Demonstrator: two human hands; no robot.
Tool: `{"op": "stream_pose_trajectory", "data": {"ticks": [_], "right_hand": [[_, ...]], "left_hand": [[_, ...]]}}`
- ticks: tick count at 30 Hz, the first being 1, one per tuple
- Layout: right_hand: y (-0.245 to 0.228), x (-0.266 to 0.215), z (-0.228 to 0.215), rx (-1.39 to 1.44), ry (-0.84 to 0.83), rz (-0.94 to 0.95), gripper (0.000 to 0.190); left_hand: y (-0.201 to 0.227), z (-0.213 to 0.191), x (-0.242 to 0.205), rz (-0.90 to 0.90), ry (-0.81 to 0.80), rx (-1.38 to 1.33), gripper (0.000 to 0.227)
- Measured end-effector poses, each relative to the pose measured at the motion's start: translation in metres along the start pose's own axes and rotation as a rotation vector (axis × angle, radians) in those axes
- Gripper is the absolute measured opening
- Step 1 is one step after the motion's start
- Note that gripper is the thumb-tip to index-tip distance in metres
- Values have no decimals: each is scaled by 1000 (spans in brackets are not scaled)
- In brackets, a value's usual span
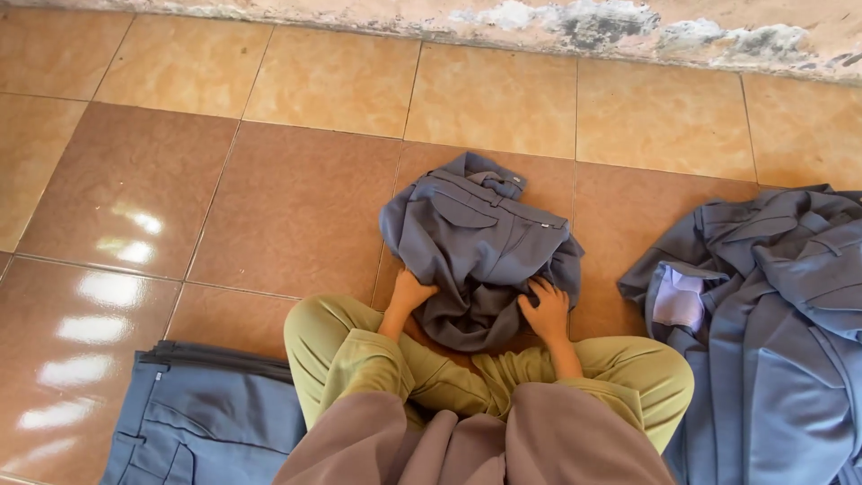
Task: Folding trousers and stacking them on the floor.
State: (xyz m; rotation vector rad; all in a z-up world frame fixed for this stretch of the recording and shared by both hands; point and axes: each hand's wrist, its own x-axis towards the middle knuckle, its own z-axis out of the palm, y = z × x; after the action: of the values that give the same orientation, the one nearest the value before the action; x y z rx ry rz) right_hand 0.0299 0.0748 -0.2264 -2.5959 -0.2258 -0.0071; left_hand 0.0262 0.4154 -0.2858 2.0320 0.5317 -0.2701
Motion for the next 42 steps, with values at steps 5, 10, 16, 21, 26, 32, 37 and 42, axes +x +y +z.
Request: {"op": "stream_pose_trajectory", "data": {"ticks": [5, 10, 16, 21, 26, 32, 37, 42], "right_hand": [[9, -2, 10, -111, 498, -2, 39], [-21, 5, -9, -66, 538, -74, 32], [-83, 40, -5, 309, 249, 164, 71], [-156, 45, -6, 414, 338, -331, 24], [-216, 5, -2, 305, -30, -547, 18], [-212, -11, 46, 156, -291, -602, 11], [-201, 23, 43, 655, -220, -305, 19], [-172, 92, 37, 1206, 286, 350, 34]], "left_hand": [[59, -11, -50, -45, 250, -239, 127], [93, -25, -84, 427, 605, -152, 93], [74, -9, -80, 609, 151, -575, 41], [134, -61, -98, 432, 18, -520, 63], [132, -118, -68, 159, -65, -259, 116], [-1, -109, -8, -31, -70, 52, 86], [-4, -95, 2, -181, 191, -136, 72], [59, -94, -50, 257, 839, -214, 79]]}}
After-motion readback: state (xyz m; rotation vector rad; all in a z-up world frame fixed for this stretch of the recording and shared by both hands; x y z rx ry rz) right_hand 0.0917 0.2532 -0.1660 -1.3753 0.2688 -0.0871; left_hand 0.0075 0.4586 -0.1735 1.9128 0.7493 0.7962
